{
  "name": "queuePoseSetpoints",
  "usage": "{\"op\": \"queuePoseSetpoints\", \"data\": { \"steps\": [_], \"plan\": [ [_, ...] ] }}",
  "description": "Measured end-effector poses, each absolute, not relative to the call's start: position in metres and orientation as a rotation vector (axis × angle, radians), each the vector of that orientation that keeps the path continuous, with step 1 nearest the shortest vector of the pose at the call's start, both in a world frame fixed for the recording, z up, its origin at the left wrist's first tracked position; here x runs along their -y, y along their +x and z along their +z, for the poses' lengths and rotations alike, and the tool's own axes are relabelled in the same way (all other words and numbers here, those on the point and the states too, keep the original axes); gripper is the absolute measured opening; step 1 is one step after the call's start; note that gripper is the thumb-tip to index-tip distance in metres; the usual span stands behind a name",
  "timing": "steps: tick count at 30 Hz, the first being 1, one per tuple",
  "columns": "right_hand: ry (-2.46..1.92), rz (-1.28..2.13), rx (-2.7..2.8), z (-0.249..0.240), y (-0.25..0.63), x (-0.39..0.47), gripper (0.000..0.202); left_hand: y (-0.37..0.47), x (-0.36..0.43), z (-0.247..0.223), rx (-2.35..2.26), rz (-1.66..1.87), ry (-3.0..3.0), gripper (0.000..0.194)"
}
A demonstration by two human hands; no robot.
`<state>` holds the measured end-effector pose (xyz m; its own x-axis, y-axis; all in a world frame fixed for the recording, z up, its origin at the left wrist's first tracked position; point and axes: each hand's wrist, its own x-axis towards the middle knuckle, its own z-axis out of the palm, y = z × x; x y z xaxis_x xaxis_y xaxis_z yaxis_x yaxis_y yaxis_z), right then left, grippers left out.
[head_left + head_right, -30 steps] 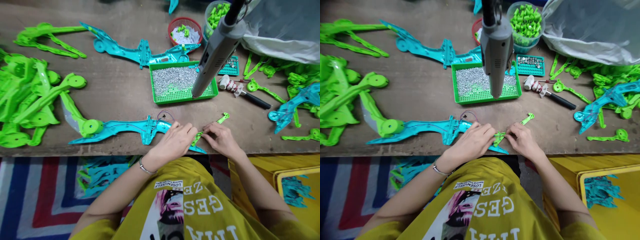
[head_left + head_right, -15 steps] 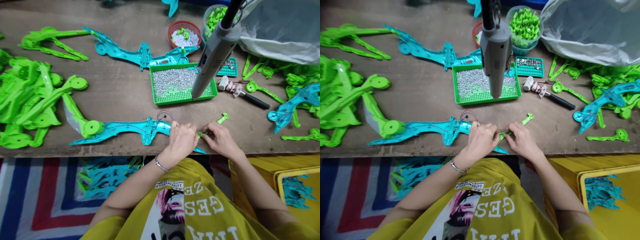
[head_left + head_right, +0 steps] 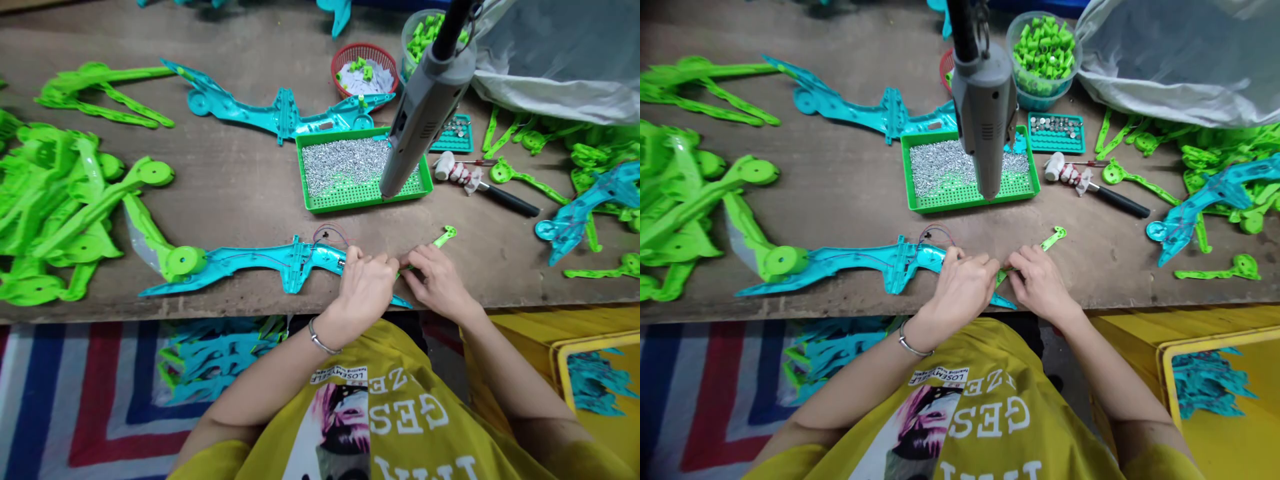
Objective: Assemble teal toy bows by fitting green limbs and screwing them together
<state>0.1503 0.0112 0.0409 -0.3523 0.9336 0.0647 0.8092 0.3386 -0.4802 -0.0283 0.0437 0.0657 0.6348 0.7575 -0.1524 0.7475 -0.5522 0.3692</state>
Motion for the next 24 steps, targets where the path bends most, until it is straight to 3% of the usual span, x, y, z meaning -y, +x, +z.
{"op": "queuePoseSetpoints", "data": {
  "steps": [5,11,16,24],
  "plan": [
    [-1.498,0.544,2.270,0.037,0.149,-0.009,0.018,-0.032,-0.041,0.069,-1.055,0.053,2.607,0.021],
    [-1.571,0.502,2.225,0.037,0.148,-0.007,0.013,-0.055,-0.022,0.056,-0.904,0.336,2.791,0.025],
    [-1.534,0.573,2.244,0.035,0.147,-0.003,0.028,-0.082,-0.015,0.044,-0.941,0.492,2.740,0.030],
    [-1.493,0.528,2.301,0.031,0.151,-0.002,0.040,-0.085,-0.028,0.046,-1.146,0.397,2.714,0.025]
  ]
}}
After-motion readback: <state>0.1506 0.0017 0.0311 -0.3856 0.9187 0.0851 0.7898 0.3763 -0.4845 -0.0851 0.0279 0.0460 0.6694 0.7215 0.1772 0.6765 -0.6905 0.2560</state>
